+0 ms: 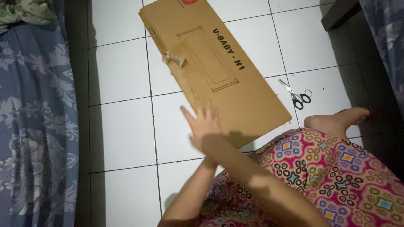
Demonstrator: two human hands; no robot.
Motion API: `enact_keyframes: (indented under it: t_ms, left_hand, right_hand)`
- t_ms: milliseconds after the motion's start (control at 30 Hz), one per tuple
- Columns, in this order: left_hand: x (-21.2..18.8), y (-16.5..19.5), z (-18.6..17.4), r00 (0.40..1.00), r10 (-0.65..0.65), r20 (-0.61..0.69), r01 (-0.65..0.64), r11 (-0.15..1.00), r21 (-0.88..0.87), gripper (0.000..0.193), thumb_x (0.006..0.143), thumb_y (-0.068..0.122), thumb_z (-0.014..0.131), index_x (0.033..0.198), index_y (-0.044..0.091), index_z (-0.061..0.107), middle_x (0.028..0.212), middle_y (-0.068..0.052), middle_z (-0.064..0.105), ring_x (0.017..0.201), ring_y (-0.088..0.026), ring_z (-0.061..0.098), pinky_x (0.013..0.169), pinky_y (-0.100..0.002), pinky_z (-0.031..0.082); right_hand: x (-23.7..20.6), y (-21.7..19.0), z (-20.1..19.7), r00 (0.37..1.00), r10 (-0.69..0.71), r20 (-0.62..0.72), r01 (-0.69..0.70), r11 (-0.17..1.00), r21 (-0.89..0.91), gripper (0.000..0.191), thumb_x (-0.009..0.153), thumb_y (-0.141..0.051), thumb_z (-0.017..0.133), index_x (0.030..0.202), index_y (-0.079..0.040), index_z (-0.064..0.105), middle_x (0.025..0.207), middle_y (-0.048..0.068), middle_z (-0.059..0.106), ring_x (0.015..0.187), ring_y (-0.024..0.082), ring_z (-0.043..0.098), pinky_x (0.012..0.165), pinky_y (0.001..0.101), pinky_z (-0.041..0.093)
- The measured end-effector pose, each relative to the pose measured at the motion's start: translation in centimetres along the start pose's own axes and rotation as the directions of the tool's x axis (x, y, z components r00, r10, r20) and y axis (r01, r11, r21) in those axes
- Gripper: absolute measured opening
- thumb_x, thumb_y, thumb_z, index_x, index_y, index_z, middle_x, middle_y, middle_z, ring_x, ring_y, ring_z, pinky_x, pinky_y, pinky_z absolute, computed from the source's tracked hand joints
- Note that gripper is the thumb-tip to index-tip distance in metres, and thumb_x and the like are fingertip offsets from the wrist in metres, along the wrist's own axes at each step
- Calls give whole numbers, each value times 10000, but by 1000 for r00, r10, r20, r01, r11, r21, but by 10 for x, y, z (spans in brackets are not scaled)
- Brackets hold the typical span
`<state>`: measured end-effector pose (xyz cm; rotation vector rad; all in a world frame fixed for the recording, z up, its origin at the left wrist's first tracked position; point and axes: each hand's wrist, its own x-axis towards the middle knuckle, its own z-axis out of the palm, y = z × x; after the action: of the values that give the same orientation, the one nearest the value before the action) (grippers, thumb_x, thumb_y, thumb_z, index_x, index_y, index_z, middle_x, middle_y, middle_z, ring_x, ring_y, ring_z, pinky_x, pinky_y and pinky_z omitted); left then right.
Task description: The person sits on the floor holding a long cardboard parcel, rotates it, and cuts the packing tape along the seams with scissors. They open the flaps and pull out the contents, including a plastic-wrapped rail and a metal frame, placing the frame on the floor.
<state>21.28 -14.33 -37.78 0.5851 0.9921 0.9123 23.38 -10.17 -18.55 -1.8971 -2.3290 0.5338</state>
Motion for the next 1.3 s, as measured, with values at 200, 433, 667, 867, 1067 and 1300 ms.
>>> enact_keyframes:
  t_ms: [200,433,667,867,1067,1300]
  left_hand:
    - [15,-4,40,1000,-2,9,2,999,41,849,888,248,635,1608,83,216,1411,-171,592,1209,-293,628,1005,-423,533]
    - [25,20,41,986,155,-60,-142,972,188,993,839,154,652,1651,111,80,1387,-191,596,1174,-288,646,994,-396,535]
    - [29,58,31,940,181,-290,-74,936,345,1138,723,19,730,1624,101,41,1301,-226,620,1102,-294,687,948,-383,562]
    - [30,65,53,949,145,-281,7,878,478,1195,717,61,908,1585,72,85,1311,-211,517,1107,-304,577,927,-412,513]
    - [38,59,76,950,257,-176,-202,939,280,1047,701,-9,792,1560,31,195,1331,-180,560,1143,-294,634,955,-406,554]
    - [36,59,95,967,178,-181,-108,934,342,912,810,120,808,1540,11,273,1365,-193,600,1223,-305,629,1031,-396,488]
  right_hand:
    - [36,45,9,983,183,-15,-183,969,-165,991,650,-110,818,1507,-218,332,1574,311,264,1362,620,317,993,643,419]
    - [52,55,6,992,108,-63,-107,994,8,436,771,-110,751,1150,-19,556,1109,258,650,971,451,681,805,504,568]
    - [59,88,-33,972,150,-181,-93,952,290,257,765,-5,670,1018,-46,658,899,257,706,856,460,692,778,520,546]
    - [50,124,-76,954,238,-181,-143,894,424,93,848,-58,717,917,-45,657,818,148,715,790,300,714,692,424,547]
    - [46,147,-73,912,295,-285,-75,803,592,139,846,-4,751,863,-14,613,708,56,650,679,140,616,644,305,508]
    - [38,178,-74,866,421,-270,-125,705,698,152,858,-7,754,869,-33,604,711,36,706,646,68,604,597,254,486]
